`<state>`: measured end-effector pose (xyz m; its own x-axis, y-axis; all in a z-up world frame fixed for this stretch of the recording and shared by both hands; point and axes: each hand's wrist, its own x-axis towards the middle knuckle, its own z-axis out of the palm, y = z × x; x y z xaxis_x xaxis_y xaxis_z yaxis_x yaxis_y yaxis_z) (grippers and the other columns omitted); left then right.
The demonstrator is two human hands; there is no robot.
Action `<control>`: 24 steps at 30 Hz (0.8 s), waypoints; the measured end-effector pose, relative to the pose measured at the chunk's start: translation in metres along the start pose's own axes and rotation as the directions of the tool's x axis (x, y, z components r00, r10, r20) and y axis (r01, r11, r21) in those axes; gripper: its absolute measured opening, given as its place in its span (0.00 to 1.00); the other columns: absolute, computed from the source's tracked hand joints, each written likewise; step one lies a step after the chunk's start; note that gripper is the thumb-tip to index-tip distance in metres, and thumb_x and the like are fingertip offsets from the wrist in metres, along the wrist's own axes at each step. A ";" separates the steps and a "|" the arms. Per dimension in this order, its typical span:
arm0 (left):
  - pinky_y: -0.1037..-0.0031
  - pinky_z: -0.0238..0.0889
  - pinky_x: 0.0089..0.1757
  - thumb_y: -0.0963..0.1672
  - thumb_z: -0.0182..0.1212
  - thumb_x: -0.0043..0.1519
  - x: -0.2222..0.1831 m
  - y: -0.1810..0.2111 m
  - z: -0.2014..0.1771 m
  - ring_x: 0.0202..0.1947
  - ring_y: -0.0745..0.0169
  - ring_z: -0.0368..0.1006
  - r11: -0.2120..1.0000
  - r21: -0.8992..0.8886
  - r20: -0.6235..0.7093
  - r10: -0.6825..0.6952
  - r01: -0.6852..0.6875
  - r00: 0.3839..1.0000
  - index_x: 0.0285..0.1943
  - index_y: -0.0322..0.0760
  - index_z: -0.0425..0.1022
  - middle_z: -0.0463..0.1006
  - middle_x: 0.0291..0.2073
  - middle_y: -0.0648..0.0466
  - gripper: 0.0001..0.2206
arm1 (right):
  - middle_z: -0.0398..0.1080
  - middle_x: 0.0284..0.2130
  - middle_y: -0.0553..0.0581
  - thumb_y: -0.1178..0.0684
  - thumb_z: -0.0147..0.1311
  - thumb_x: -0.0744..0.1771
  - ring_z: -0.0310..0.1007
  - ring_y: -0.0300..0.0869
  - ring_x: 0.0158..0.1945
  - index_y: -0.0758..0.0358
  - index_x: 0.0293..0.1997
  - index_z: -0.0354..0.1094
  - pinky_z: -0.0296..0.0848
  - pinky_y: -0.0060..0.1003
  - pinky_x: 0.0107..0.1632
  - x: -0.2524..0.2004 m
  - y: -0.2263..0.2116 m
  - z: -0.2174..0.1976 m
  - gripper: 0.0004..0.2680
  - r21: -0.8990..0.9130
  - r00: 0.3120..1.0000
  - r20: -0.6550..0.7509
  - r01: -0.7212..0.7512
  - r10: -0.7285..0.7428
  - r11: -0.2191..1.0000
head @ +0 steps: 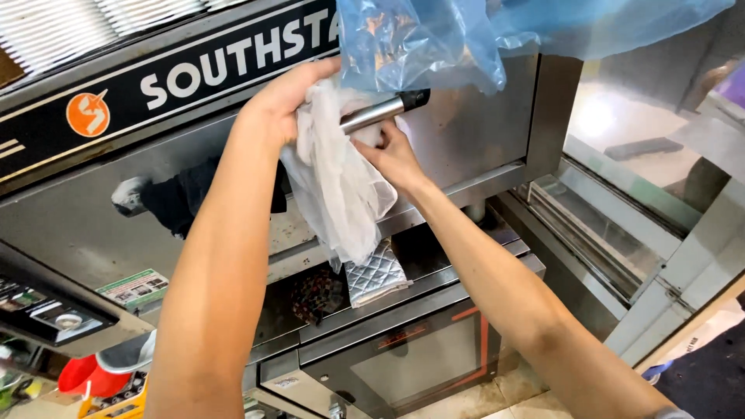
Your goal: Cleaning food preparation surfaces with a cloth, adjusting a grill, and hanging towels in a bakery production area.
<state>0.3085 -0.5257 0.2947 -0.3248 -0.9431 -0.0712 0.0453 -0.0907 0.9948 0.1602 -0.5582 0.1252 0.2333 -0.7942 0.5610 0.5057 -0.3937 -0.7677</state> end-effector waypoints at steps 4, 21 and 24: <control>0.63 0.77 0.45 0.49 0.60 0.65 -0.005 -0.017 0.003 0.40 0.57 0.81 0.996 -0.093 -0.055 0.007 -0.012 0.998 0.56 0.30 0.78 0.84 0.44 0.46 0.18 | 0.78 0.40 0.58 0.52 0.60 0.69 0.75 0.36 0.39 0.71 0.49 0.77 0.74 0.36 0.42 -0.002 0.027 -0.022 0.10 -0.230 0.991 -0.057 -0.132 0.122 0.964; 0.72 0.66 0.42 0.49 0.61 0.68 -0.021 -0.183 0.093 0.41 0.66 0.71 0.891 0.078 -0.453 0.431 -0.448 0.780 0.56 0.23 0.78 0.81 0.43 0.46 0.20 | 0.75 0.50 0.53 0.55 0.55 0.67 0.78 0.36 0.48 0.61 0.59 0.67 0.78 0.35 0.49 -0.074 0.042 -0.079 0.13 0.132 0.950 -0.172 -0.238 0.259 0.962; 0.73 0.66 0.52 0.49 0.60 0.64 -0.052 -0.190 0.113 0.53 0.64 0.74 0.887 0.021 -0.459 0.418 -0.461 0.784 0.63 0.25 0.73 0.80 0.54 0.48 0.24 | 0.72 0.57 0.59 0.58 0.58 0.68 0.72 0.37 0.55 0.71 0.64 0.65 0.72 0.34 0.57 -0.109 0.029 -0.101 0.17 -0.304 0.996 -0.041 -0.088 0.080 0.949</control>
<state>0.2101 -0.4234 0.1175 0.1977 -0.9240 0.3274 0.1705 0.3613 0.9167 0.0658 -0.5298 0.0102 0.2387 -0.8413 0.4851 0.2067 -0.4441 -0.8718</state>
